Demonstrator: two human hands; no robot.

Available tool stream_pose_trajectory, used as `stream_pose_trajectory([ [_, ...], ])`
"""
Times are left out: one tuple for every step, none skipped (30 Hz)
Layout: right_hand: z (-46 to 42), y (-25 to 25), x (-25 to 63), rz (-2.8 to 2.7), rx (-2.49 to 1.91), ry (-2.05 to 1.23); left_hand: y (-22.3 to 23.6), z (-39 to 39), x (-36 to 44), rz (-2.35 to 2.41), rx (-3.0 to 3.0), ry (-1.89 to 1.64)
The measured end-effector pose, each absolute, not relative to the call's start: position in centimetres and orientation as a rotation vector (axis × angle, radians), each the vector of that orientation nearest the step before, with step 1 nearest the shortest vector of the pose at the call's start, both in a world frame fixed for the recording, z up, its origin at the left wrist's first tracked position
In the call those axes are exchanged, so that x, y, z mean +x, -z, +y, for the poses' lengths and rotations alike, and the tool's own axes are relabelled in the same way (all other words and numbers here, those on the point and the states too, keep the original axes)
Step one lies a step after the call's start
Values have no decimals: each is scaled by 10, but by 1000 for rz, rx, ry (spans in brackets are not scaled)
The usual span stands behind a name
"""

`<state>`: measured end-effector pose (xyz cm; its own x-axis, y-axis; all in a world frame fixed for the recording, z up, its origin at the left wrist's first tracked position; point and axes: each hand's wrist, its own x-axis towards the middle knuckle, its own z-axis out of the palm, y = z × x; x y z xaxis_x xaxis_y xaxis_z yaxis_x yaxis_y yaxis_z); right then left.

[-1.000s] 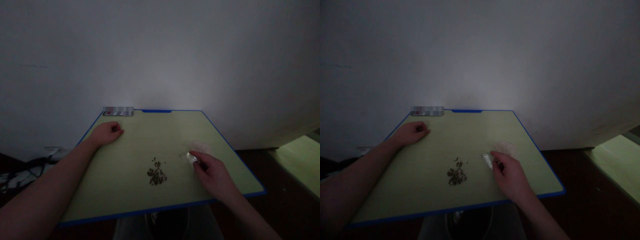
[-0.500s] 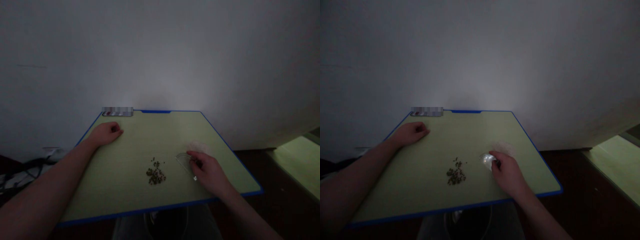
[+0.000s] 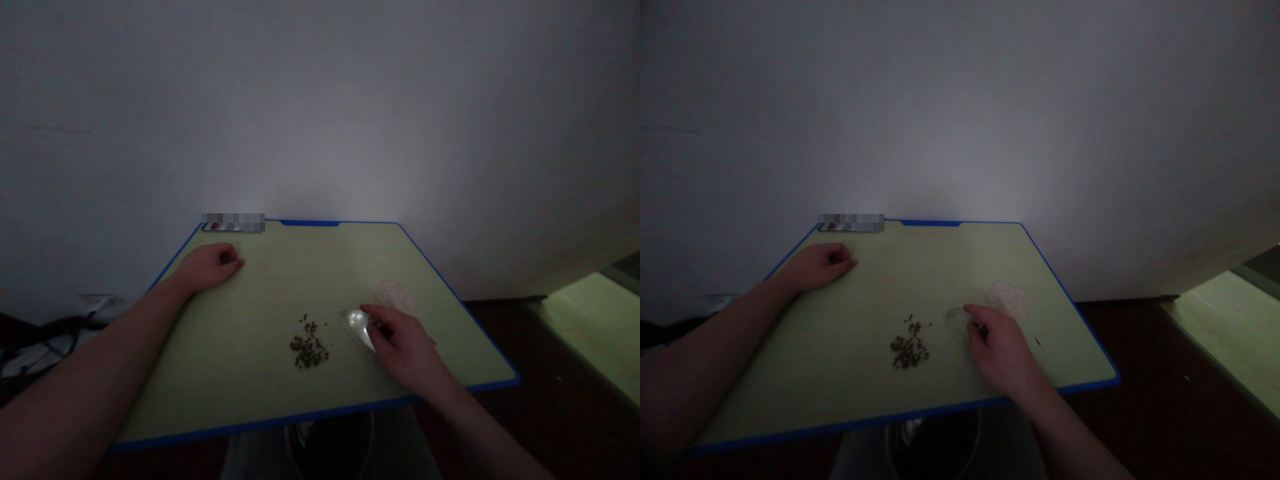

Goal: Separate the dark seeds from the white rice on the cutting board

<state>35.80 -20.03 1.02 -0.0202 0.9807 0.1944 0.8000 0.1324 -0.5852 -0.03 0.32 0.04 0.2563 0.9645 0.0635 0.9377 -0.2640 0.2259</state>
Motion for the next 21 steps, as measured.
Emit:
stream_pose_trajectory([
  [-196,-10,355,-1880,-1723,-390,-1,3,0,1816,2369,-283],
  [-192,-10,354,-1889,-1739,-360,-1,3,-1,1821,2367,-283],
  [-188,-10,354,-1888,-1755,-334,-1,2,-1,1825,2366,-283],
  [-184,-9,355,-1877,-1770,-308,0,2,-1,1828,2366,-284],
  [-181,-9,359,-1864,-1788,-278,0,2,-2,1827,2369,-282],
  [-179,-9,365,-1849,-1806,-245,1,2,-2,1824,2372,-282],
  [-177,-10,372,-1832,-1825,-215,1,2,-3,1819,2376,-283],
  [-176,-10,380,-1814,-1843,-190,2,2,-3,1816,2381,-286],
  [-175,-11,388,-1796,-1859,-169,2,2,-3,1814,2385,-290],
  [-175,-13,394,-1780,-1873,-155,2,2,-3,1814,2390,-295],
  [-174,-15,399,-1769,-1880,-148,2,1,-2,1816,2395,-300],
  [-173,-17,400,-1765,-1880,-146,2,1,-2,1819,2396,-302],
  [-171,-19,398,-1771,-1871,-148,1,1,-1,1822,2395,-299],
  [-169,-21,393,-1788,-1854,-154,1,1,-1,1823,2393,-296],
  [-166,-23,385,-1817,-1830,-163,1,2,-1,1822,2389,-295],
  [-163,-25,375,-1855,-1802,-172,0,2,-1,1820,2384,-292],
  [-160,-25,364,-1899,-1774,-181,0,2,-1,1818,2380,-290],
  [-156,-25,354,-1944,-1748,-186,0,3,-1,1817,2380,-288],
  [-153,-25,345,-1986,-1726,-185,0,3,-1,1817,2382,-287],
  [-151,-24,338,-2021,-1711,-181,0,3,-1,1818,2383,-284],
  [-149,-23,335,-2044,-1707,-172,0,3,-1,1818,2385,-281],
])
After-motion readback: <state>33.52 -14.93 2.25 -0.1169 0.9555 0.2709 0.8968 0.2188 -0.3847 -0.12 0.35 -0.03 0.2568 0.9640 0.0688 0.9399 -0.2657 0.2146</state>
